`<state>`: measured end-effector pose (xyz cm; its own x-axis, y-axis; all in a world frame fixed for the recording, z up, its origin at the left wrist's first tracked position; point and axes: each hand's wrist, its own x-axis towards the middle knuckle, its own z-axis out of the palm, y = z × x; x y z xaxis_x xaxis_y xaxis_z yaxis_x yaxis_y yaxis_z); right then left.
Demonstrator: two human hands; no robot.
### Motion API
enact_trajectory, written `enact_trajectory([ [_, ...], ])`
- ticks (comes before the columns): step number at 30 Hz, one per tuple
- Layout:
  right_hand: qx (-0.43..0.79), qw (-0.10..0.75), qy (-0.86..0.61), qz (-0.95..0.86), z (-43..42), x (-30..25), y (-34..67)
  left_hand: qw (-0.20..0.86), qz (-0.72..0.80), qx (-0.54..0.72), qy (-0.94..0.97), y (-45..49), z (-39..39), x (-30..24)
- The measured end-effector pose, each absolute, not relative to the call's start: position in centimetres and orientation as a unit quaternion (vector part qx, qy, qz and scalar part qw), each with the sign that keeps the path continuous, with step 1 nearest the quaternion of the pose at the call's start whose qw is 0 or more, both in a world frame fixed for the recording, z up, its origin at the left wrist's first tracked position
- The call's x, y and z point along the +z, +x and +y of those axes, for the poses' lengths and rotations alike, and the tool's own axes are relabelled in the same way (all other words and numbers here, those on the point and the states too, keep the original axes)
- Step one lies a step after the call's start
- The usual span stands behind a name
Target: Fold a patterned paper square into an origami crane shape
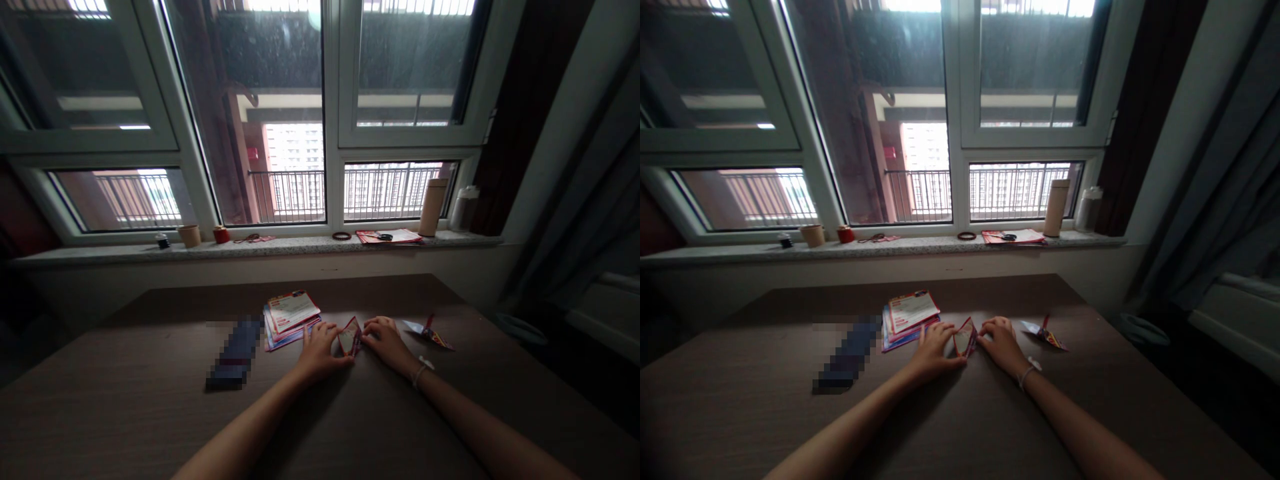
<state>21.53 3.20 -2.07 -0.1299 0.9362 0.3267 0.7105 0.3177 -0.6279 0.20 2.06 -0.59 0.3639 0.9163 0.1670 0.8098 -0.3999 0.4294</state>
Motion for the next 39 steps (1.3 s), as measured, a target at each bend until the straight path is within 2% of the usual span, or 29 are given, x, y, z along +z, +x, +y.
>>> enact_trajectory([
  [9, 0.158, 0.356, -0.550, -0.738, 3.27, -2.25, 21.48, 0.138, 0.526, 0.198, 0.816, 0.13, 1.89, -0.41],
  [28, 0.204, 0.372, -0.508, -0.750, 2.80, -1.68, 21.50, 0.125, 0.512, 0.306, 0.793, 0.17, 2.24, -0.69],
  [39, 0.187, 0.383, -0.507, -0.749, 2.67, -1.90, 21.29, 0.131, 0.482, 0.339, 0.797, 0.05, 2.12, -0.66],
])
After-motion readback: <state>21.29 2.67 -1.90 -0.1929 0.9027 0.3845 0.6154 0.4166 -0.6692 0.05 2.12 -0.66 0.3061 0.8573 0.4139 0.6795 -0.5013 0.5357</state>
